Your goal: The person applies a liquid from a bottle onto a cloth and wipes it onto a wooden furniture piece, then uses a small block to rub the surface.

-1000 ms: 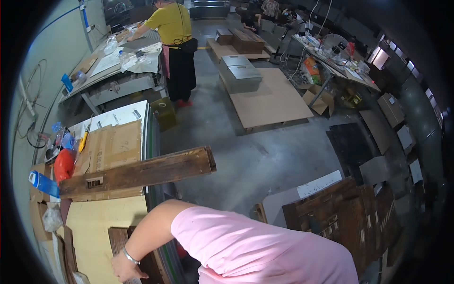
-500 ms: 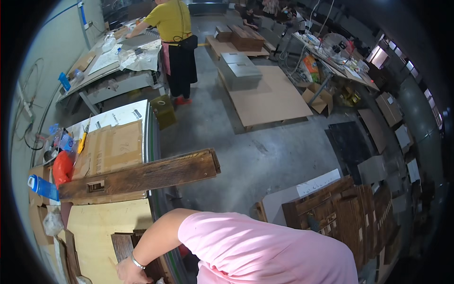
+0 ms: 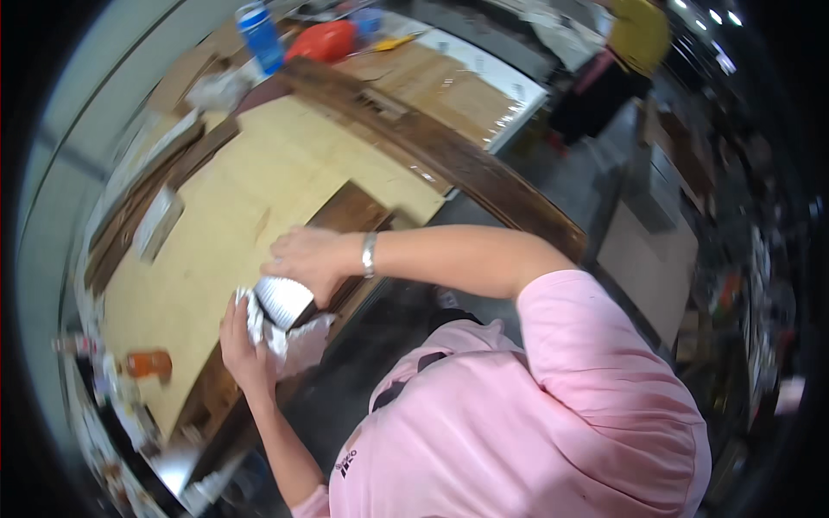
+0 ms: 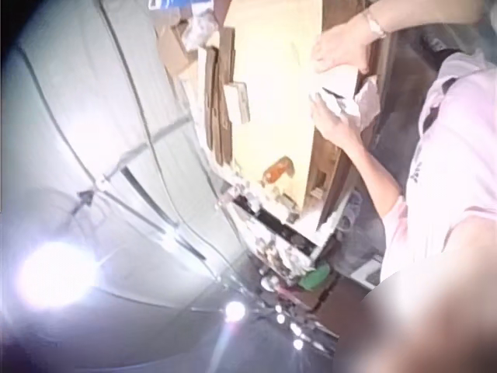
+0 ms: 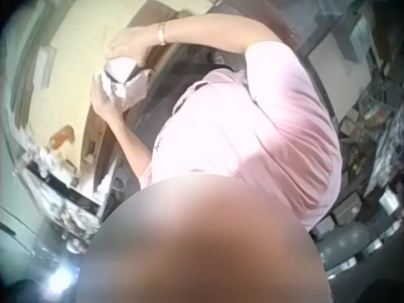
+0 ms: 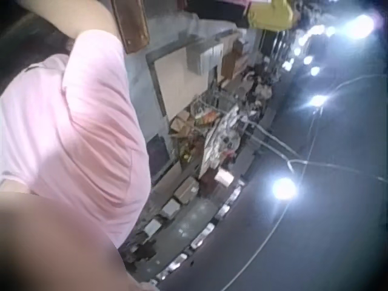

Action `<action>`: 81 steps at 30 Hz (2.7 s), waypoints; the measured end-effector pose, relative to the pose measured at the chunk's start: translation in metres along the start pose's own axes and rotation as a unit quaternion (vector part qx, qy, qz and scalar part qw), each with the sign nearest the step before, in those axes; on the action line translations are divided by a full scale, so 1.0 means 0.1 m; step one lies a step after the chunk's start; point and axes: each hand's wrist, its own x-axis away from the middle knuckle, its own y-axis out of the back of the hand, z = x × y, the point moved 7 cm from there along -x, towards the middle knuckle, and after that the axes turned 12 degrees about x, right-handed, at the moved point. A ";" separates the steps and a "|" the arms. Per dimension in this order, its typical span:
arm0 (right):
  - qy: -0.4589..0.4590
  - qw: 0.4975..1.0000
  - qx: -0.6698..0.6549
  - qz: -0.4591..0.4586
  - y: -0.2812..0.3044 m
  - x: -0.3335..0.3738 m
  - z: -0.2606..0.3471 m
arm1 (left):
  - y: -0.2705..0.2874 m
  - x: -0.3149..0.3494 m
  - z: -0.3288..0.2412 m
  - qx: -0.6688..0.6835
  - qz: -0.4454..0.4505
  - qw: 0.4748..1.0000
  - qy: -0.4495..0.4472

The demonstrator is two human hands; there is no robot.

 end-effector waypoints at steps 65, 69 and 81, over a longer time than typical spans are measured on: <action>-0.035 0.946 -0.317 -0.056 -0.02 0.97 -1.12 | -0.22 0.86 -0.48 -0.219 -0.251 0.935 0.118; -0.029 0.948 -0.314 -0.050 0.00 0.99 -1.14 | 0.25 1.04 -0.17 -0.298 -0.269 0.912 0.082; -0.018 0.949 -0.313 -0.043 -0.01 0.97 -1.10 | 0.94 1.47 0.31 -0.362 -0.294 0.865 0.183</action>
